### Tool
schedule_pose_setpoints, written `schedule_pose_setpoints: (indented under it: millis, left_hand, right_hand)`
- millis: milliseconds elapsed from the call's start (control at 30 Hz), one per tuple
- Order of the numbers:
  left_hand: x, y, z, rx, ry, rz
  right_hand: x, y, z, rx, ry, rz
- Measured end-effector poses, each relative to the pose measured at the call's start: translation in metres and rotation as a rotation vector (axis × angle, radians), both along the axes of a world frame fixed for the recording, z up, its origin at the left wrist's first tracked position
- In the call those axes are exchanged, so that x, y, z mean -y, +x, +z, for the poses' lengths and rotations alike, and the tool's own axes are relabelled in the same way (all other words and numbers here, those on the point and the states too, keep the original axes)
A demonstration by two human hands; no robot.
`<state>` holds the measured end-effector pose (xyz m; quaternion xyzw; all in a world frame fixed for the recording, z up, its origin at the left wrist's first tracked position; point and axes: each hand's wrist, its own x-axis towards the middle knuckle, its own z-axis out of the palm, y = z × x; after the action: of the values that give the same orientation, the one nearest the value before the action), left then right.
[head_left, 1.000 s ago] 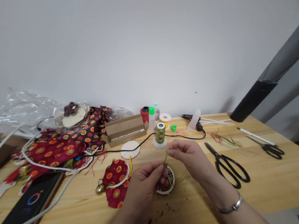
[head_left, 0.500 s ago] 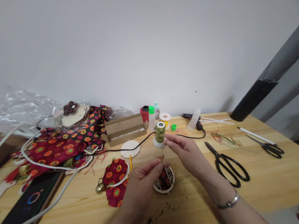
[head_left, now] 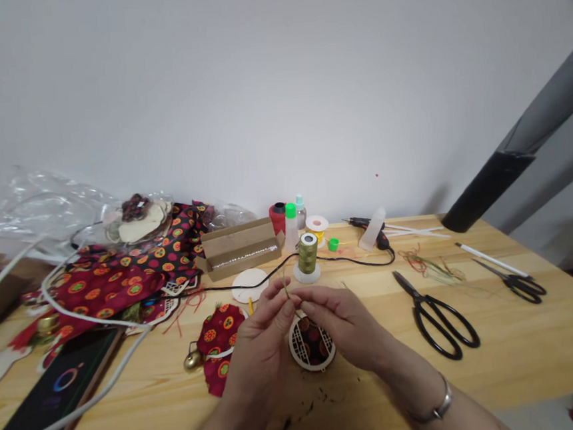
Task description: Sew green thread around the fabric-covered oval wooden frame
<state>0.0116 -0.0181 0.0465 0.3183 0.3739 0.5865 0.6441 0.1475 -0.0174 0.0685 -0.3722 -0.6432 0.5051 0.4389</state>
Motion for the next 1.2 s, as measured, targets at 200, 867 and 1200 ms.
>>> schedule_pose_setpoints:
  millis: [200, 867, 1200]
  left_hand:
    - [0.001, -0.002, 0.002, 0.063, -0.017, -0.015]
    - [0.027, -0.057, -0.001, -0.052, 0.001, -0.108]
    - [0.031, -0.061, -0.004, -0.082, -0.058, -0.006]
  right_hand:
    - [-0.001, 0.003, 0.000, 0.057, -0.071, 0.056]
    - [-0.054, 0.049, 0.007, 0.414, 0.191, 0.002]
    - [-0.072, 0.031, 0.031, 0.519, 0.420, 0.028]
